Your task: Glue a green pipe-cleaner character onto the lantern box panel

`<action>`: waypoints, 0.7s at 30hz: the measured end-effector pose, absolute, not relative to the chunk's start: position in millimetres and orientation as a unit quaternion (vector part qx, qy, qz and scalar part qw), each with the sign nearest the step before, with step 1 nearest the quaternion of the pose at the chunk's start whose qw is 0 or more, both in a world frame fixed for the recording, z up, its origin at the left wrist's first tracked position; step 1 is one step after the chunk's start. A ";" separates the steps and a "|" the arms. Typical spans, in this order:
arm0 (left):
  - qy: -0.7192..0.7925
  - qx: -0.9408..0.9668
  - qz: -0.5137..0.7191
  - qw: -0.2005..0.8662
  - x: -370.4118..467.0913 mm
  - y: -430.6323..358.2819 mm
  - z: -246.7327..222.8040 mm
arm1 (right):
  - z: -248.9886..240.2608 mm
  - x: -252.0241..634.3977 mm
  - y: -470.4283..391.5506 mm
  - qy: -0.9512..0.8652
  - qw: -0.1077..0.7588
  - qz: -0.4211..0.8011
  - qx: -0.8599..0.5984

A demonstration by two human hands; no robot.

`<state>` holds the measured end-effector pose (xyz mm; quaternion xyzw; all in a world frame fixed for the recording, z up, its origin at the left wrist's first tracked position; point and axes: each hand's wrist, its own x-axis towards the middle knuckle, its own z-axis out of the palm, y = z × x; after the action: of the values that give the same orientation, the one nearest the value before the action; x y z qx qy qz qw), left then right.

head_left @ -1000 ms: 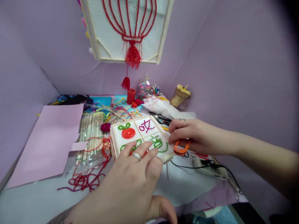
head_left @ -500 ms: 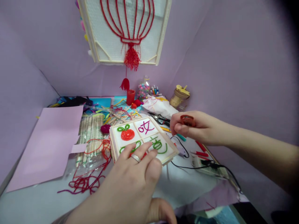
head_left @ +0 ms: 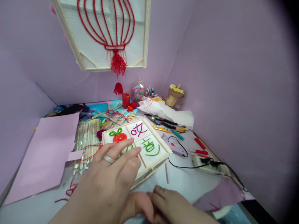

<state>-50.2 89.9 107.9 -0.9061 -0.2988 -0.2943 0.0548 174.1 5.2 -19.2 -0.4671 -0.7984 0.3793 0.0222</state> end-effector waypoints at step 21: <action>-0.290 -0.921 -0.258 0.036 -35.3 87.7 107.5 | 133.0 205.3 99.0 -0.805 0.216 0.138 -0.535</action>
<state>-35.3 87.7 107.5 -0.9210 -0.2899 -0.2578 0.0360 205.3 99.0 133.0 -0.5349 -0.8051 0.1381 0.2160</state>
